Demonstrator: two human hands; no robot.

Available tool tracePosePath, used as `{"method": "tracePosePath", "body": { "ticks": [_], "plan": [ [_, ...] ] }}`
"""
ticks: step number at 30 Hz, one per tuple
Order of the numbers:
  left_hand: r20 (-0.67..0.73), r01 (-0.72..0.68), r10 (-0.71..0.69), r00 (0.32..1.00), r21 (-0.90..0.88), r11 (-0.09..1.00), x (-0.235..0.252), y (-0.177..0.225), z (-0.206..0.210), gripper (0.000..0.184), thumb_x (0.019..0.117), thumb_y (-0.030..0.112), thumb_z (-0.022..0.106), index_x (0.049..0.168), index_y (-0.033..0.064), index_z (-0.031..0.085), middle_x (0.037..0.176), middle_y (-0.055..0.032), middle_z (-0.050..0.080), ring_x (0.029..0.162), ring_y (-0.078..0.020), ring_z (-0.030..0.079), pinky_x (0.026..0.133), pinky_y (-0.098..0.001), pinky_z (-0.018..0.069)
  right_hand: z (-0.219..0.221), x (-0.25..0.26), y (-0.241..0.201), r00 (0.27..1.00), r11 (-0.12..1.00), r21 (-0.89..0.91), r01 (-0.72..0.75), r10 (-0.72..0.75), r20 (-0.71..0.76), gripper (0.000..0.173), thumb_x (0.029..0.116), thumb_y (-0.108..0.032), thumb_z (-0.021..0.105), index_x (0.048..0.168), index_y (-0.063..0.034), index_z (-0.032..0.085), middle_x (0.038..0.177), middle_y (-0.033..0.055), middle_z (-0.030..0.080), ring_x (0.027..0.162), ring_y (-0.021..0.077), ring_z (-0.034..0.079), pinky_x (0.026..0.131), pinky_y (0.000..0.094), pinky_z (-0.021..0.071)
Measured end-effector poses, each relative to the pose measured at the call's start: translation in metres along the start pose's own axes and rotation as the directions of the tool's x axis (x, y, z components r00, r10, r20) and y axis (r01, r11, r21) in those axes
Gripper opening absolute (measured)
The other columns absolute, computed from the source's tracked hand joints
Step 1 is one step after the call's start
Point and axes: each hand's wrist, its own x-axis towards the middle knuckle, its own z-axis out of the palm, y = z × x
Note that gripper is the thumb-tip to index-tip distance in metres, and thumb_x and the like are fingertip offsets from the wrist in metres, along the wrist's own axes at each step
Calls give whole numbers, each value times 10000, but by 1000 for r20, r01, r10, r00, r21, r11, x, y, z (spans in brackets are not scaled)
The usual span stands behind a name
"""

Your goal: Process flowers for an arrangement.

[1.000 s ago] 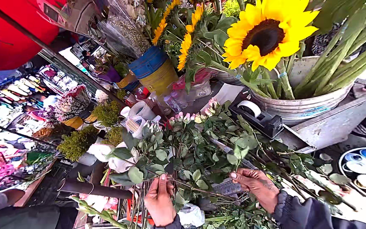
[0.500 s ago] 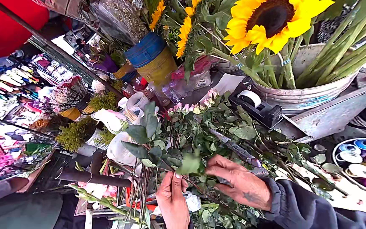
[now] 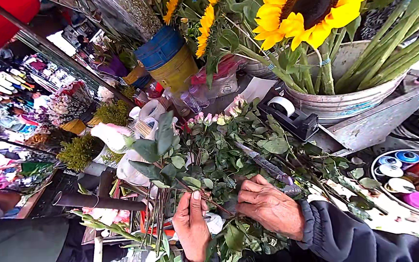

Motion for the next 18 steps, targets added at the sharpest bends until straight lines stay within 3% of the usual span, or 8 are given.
{"method": "tracePosePath", "body": {
  "ticks": [5,8,9,11,12,13,16,18],
  "plan": [
    [-225,-98,84,971,-52,994,-1,25,-25,227,1043,90,467,979,70,684,789,-6,704,616,-68,643,555,-205,553,11,-38,27,973,979,-164,-121,149,173,148,808,49,709,798,-97,684,851,44,674,859,245,655,887,464,497],
    [-273,-190,167,947,-58,980,8,36,-40,232,1043,90,468,994,70,694,768,-15,707,589,-71,649,507,-181,539,32,-96,59,946,958,-246,-151,212,244,108,796,-81,794,793,-105,689,815,64,678,832,290,666,886,555,475],
    [-266,-201,178,947,-61,978,7,37,-40,228,1045,99,474,995,67,694,774,-24,708,599,-76,654,515,-182,543,44,-116,69,944,951,-259,-172,234,233,163,741,-173,844,796,-113,704,796,74,677,817,311,664,892,590,464],
    [-236,-219,197,952,-67,973,6,37,-34,221,1042,116,487,991,71,698,795,-33,714,629,-85,669,546,-184,555,33,-112,56,834,878,-381,-291,428,349,440,648,-367,913,976,-137,731,907,103,704,926,357,674,932,633,449],
    [-217,-232,214,953,-63,971,4,36,-29,210,1038,126,503,995,81,704,808,-32,718,640,-85,673,557,-182,560,24,-102,50,826,855,-412,-315,461,325,534,628,-404,920,1054,-147,726,942,106,699,936,361,671,913,638,464],
    [-197,-246,230,953,-59,968,3,34,-25,200,1036,134,519,1000,83,709,815,-32,720,646,-83,673,562,-184,562,13,-90,44,868,858,-402,-319,435,240,506,649,-391,903,1065,-163,726,929,85,697,906,335,675,877,614,492],
    [-164,-269,258,952,-48,962,5,32,-17,196,1038,152,531,997,93,713,819,-21,720,652,-78,673,570,-181,563,-26,-40,14,953,950,-105,-294,300,40,231,907,-177,738,1133,-229,741,1021,16,730,942,243,710,827,477,574],
    [-160,-275,263,951,-57,960,7,34,-13,198,1037,164,538,987,98,718,819,-17,724,653,-77,677,569,-180,564,-32,-22,3,973,968,107,-228,223,60,438,903,29,653,1212,-272,729,1135,48,714,979,273,705,836,480,591]
  ]
}}
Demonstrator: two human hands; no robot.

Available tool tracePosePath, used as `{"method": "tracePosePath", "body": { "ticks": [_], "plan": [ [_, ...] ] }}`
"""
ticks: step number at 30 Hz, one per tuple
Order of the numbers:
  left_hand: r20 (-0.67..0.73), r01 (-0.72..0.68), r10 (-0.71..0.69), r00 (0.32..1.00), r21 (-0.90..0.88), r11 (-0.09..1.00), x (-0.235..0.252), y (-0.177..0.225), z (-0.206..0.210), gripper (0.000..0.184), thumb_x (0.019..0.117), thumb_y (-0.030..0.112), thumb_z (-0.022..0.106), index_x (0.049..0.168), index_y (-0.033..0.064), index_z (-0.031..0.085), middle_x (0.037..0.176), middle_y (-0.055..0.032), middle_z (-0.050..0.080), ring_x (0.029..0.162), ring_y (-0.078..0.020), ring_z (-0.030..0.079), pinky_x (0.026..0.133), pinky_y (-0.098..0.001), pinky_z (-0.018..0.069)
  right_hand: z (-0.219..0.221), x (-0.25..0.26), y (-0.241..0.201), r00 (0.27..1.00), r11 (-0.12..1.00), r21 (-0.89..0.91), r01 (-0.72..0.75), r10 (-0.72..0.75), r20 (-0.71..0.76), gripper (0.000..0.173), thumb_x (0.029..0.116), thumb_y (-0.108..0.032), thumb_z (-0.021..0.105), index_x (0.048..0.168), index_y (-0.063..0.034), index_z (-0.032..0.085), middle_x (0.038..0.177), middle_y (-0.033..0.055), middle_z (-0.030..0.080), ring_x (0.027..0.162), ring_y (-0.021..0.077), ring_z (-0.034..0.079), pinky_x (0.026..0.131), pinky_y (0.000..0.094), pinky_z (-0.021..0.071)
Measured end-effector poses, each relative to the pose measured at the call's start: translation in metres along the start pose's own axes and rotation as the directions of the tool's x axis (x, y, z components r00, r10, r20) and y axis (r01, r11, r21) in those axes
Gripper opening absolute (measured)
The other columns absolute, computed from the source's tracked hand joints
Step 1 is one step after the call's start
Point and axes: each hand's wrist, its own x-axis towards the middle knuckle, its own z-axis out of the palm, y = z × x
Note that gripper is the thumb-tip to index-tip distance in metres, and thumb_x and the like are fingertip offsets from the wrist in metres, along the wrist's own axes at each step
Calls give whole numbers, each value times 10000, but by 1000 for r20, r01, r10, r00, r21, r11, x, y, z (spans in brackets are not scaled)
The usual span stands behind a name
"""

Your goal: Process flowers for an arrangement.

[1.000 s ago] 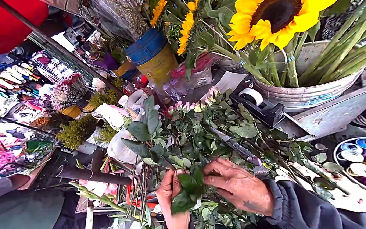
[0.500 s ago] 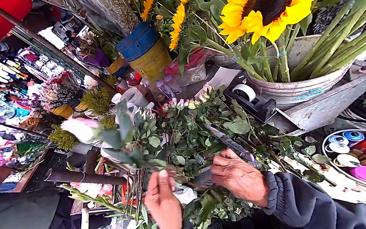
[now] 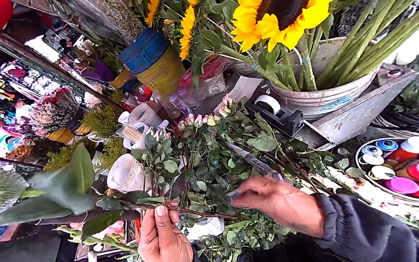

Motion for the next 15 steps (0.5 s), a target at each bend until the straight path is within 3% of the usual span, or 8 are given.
{"method": "tracePosePath", "body": {
  "ticks": [2,5,8,10,12,15],
  "plan": [
    [9,-2,2,1000,-18,1000,1,0,1,202,1038,188,546,990,103,723,832,-16,724,652,-74,674,565,-174,558,11,1,5,991,995,5,101,-101,83,543,830,109,681,1236,-249,711,1172,106,674,983,334,675,797,523,561],
    [14,-13,13,1000,-11,1000,3,0,-4,198,1041,213,547,1012,117,717,834,-7,716,643,-72,667,555,-171,551,28,-5,20,981,986,-52,159,-152,120,374,813,48,739,1106,-186,739,1113,103,672,992,327,661,820,511,550],
    [-14,-5,5,1000,2,1000,4,1,-10,201,1046,200,529,1017,122,711,825,2,719,652,-70,674,563,-172,556,28,-8,21,980,979,-63,193,-189,57,252,862,-18,715,1059,-174,741,1049,79,685,955,290,670,818,466,560],
    [-28,10,-10,1000,-6,1000,5,2,-12,209,1049,186,516,1021,112,710,823,-3,717,642,-68,670,546,-168,549,28,-4,19,974,972,-65,225,-226,-8,288,911,-38,663,1126,-217,727,1028,60,684,919,261,674,787,434,567],
    [-35,36,-36,999,-19,999,5,4,-13,223,1054,182,497,1022,105,703,821,-4,710,630,-58,659,528,-160,536,33,0,19,967,967,-13,253,-253,12,333,906,-37,667,1167,-236,725,1040,68,672,931,274,663,787,447,558],
    [-49,86,-88,995,-30,996,5,6,-18,237,1063,171,465,1050,107,693,844,3,706,635,-48,653,529,-154,535,43,-2,25,968,966,83,246,-250,37,142,920,-174,704,1057,-174,739,1035,74,675,981,287,647,845,455,537]
  ]
}}
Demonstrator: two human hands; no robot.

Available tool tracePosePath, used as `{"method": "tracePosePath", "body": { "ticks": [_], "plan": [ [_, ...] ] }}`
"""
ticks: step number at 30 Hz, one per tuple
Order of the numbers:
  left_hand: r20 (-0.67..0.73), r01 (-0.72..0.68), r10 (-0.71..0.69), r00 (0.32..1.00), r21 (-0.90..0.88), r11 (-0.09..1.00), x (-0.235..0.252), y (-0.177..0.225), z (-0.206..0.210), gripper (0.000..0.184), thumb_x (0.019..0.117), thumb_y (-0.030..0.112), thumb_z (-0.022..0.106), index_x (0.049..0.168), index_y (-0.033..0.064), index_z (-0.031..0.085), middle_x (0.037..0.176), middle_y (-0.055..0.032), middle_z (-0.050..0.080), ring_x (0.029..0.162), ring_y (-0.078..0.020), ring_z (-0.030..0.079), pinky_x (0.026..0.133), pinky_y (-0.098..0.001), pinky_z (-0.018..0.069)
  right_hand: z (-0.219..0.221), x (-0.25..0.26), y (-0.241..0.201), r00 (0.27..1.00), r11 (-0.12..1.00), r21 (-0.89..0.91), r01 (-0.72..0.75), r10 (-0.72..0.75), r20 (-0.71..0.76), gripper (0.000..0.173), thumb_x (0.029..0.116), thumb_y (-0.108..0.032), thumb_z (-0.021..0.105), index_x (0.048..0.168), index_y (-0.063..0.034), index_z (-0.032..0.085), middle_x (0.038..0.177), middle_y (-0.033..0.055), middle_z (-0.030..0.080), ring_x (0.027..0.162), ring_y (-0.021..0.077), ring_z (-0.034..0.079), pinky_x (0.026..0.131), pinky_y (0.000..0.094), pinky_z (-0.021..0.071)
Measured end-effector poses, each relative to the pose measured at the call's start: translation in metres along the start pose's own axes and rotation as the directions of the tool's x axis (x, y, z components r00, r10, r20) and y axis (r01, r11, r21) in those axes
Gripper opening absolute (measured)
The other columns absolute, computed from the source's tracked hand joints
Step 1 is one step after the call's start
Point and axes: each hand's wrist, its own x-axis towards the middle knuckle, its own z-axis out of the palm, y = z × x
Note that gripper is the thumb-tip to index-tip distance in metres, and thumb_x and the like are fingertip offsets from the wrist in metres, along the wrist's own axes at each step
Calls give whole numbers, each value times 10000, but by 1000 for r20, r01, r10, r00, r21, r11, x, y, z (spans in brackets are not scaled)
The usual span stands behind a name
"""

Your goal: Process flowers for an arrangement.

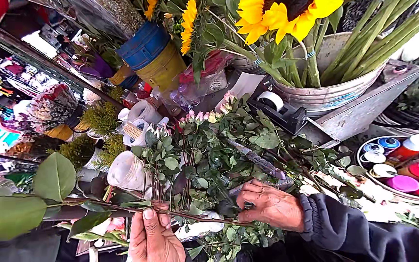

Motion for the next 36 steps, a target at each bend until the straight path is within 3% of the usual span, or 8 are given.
{"method": "tracePosePath", "body": {
  "ticks": [6,10,13,18,23,27,31,36],
  "plan": [
    [-80,-52,53,995,12,999,2,0,-32,250,1075,175,443,1090,147,691,848,44,698,641,-22,642,525,-131,513,17,-30,28,958,964,-183,-195,227,174,41,864,-68,733,884,-103,723,947,74,691,939,290,659,860,482,513],
    [-99,-69,74,992,54,996,10,12,-42,265,1080,174,407,1068,159,672,820,83,682,638,7,625,530,-110,494,9,-43,32,531,830,-241,-503,517,671,514,870,-176,798,1337,-53,624,1313,261,607,1201,500,576,1020,691,402],
    [-2,-16,16,1000,-12,1000,3,7,-32,205,1059,230,504,1096,171,697,918,26,708,707,-36,653,584,-148,532,1,-27,20,663,808,-198,-555,573,482,505,952,-290,713,1419,-143,588,1277,230,651,1151,480,624,949,677,472],
    [88,169,-173,981,44,985,-26,-15,2,239,1056,188,474,1121,146,700,963,-9,726,802,-82,673,717,-239,571,-33,5,-2,931,930,94,-355,361,-53,263,974,-258,669,1199,-139,737,1186,110,719,1035,284,712,895,469,592],
    [-2,249,-271,963,404,880,-40,0,58,176,920,-106,493,923,-210,635,776,-155,686,735,-93,649,790,-216,536,-98,59,-59,921,910,364,-198,300,-250,270,954,-228,699,1136,-37,757,1090,155,725,875,189,691,776,334,585],
    [-118,575,-611,783,513,637,-11,103,148,253,913,-134,468,1079,-283,587,1028,-329,690,939,-210,682,937,-200,469,-128,89,-67,907,908,418,-25,196,-372,677,969,-473,640,1381,53,532,1267,163,671,1161,217,656,982,390,551],
    [322,42,-288,902,598,800,-25,125,159,171,844,-105,565,929,-201,679,852,-241,731,775,-246,732,815,-273,560,-133,112,-83,937,855,518,-12,191,-293,1093,787,-563,789,1511,102,313,1398,155,594,1269,203,603,1063,383,519],
    [356,5,-323,877,665,747,-35,127,157,160,843,-115,566,909,-193,688,815,-239,725,753,-280,721,799,-293,561,-116,116,-94,870,691,718,-84,402,-285,800,764,-362,871,1370,-42,457,1067,-18,715,907,106,711,761,308,618]
  ]
}}
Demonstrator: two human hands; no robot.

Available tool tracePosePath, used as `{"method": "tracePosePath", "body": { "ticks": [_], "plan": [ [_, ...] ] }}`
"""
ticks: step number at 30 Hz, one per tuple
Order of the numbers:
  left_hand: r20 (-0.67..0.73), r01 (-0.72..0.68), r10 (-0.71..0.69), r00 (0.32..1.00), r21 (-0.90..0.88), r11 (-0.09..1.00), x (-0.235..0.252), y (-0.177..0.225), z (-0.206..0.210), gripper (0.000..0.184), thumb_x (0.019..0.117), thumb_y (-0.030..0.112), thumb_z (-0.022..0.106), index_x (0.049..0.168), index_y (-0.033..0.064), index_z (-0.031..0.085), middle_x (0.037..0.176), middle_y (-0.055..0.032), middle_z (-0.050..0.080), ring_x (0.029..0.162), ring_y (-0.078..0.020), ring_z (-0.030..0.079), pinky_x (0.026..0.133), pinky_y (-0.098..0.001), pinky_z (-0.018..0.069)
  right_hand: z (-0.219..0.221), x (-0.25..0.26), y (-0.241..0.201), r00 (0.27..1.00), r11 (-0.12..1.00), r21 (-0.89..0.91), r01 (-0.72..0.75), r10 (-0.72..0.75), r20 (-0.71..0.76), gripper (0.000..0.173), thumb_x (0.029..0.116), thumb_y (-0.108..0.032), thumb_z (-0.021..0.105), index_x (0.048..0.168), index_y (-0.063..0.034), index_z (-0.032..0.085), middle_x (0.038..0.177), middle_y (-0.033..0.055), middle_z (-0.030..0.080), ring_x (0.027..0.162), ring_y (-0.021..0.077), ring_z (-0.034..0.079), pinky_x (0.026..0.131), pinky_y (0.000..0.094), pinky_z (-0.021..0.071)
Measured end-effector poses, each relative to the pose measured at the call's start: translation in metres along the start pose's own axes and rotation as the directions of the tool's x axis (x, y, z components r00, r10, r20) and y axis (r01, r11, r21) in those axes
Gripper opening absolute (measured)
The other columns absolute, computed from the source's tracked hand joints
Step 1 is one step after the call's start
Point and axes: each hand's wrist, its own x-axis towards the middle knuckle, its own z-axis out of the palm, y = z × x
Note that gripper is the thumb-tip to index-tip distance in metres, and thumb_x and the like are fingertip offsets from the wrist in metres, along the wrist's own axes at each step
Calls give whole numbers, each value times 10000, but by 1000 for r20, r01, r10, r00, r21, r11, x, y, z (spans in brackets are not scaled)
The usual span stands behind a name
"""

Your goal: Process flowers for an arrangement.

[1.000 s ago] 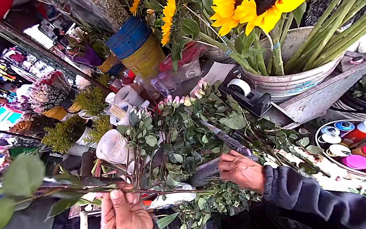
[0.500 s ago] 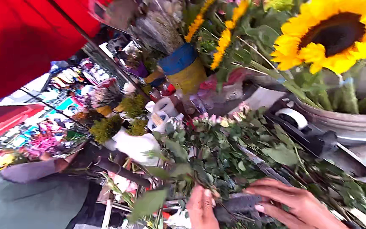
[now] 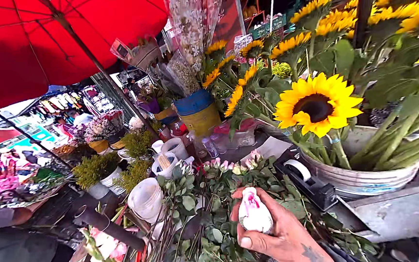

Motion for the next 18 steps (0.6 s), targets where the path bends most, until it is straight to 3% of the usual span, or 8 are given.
{"method": "tracePosePath", "body": {
  "ticks": [3,6,9,11,14,15,17,18],
  "plan": [
    [-11,-14,14,1000,-13,1000,-5,-3,1,147,836,-118,566,875,-194,686,772,-228,716,701,-257,708,759,-269,558,5,-4,7,998,987,150,-60,65,-23,675,762,-318,870,1275,-104,486,963,-75,667,796,58,683,645,253,604],
    [60,101,-99,993,-28,995,-5,-2,-1,164,844,-110,571,914,-190,696,827,-241,731,747,-275,725,790,-284,565,12,-9,13,999,996,85,-25,28,-30,695,767,-308,875,1287,-65,483,1021,-59,657,904,24,663,768,223,585],
    [63,353,-347,936,-169,920,5,-18,-10,367,859,-92,575,1167,-290,545,1147,-383,635,1057,-332,665,980,-322,490,20,-12,1,999,981,-195,14,-20,-26,733,777,-353,862,1292,27,506,1102,73,670,998,91,651,885,275,551],
    [-37,200,-227,973,-350,915,0,-67,-10,555,849,-44,577,1263,-351,370,1268,-412,548,1196,-231,597,1063,-262,424,26,-12,-8,1000,933,-359,3,2,13,719,804,-406,824,1286,46,541,1156,189,664,1064,256,634,943,424,503],
    [-244,65,-218,945,-515,855,-8,-104,-6,450,840,-135,544,1178,-364,355,1007,-259,656,952,32,630,912,-120,485,36,-11,-14,989,883,-468,-46,106,103,690,838,-431,776,1293,46,571,1245,251,629,1177,381,594,1033,530,445],
    [-240,32,-191,952,-542,840,-9,-121,-4,438,854,-151,532,1214,-344,375,980,-216,678,904,35,635,890,-138,503,36,-13,-7,990,865,-501,-7,76,117,714,847,-486,753,1298,39,580,1261,255,627,1196,389,591,1047,540,440],
    [-224,-109,-21,974,-550,828,-13,-153,0,490,914,-78,524,1315,-311,366,1123,-213,692,1007,-7,662,971,-200,514,26,-17,16,994,853,-513,91,-46,101,752,878,-604,682,1303,8,578,1263,217,647,1201,336,609,1046,513,466],
    [-230,-164,41,972,-547,821,-13,-161,0,505,959,-14,543,1352,-282,373,1163,-194,694,1038,-31,671,986,-228,524,17,-19,25,993,877,-467,116,-91,75,701,906,-576,675,1306,-10,576,1261,179,655,1204,288,613,1048,487,482]
  ]
}}
